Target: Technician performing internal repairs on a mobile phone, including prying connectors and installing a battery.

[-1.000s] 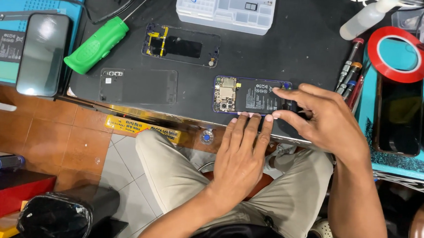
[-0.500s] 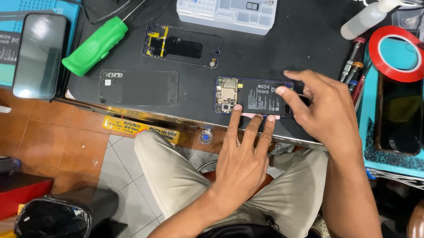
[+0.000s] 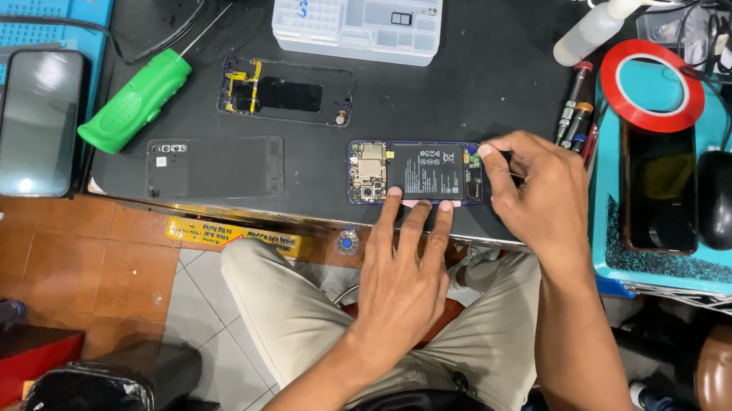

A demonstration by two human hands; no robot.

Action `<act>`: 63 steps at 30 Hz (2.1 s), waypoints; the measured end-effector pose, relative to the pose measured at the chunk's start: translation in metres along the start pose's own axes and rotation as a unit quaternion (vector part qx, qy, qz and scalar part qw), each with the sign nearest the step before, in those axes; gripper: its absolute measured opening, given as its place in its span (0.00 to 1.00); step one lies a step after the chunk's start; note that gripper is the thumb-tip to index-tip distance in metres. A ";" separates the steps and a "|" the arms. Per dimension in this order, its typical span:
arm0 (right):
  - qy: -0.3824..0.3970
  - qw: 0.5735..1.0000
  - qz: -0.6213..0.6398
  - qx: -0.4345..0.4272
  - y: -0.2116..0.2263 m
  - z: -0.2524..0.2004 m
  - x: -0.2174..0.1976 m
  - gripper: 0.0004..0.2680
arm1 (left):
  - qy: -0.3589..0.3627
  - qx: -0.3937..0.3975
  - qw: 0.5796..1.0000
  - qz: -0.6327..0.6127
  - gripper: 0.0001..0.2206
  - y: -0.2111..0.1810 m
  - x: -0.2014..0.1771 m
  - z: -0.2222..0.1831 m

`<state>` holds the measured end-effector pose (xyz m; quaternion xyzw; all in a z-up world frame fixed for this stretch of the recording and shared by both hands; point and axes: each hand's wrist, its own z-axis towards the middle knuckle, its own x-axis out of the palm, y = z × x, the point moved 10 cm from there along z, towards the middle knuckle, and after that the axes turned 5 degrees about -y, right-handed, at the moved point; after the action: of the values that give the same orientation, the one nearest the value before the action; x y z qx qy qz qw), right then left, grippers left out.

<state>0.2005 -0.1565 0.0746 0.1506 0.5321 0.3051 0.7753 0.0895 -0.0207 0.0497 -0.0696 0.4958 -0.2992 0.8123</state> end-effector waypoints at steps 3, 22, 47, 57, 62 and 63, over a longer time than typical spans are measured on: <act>-0.001 1.000 0.001 -0.016 0.010 -0.001 -0.003 0.02 | -0.011 0.008 1.000 0.013 0.31 -0.002 -0.005 0.003; 0.112 0.940 -0.009 -0.323 0.112 0.002 0.030 0.11 | -0.051 0.034 0.998 0.026 0.22 0.001 -0.005 -0.003; 0.154 0.903 -0.115 -0.385 0.101 -0.001 0.056 0.12 | -0.072 0.037 0.996 0.038 0.25 0.003 -0.001 -0.005; 0.195 0.893 -0.196 -0.355 0.100 -0.007 0.051 0.19 | -0.083 0.045 0.994 0.047 0.23 0.003 0.001 -0.008; 0.103 0.927 -0.223 -0.284 0.072 -0.023 0.002 0.25 | -0.025 0.027 0.998 0.044 0.27 0.002 -0.007 -0.002; 0.096 0.967 -0.109 -0.208 0.063 -0.023 -0.012 0.24 | -0.016 0.025 0.999 0.041 0.28 0.003 -0.005 -0.001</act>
<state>0.1566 -0.1174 0.1098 -0.1034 0.5423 0.3357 0.7632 0.0877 -0.0155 0.0517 -0.0338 0.4779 -0.2768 0.8330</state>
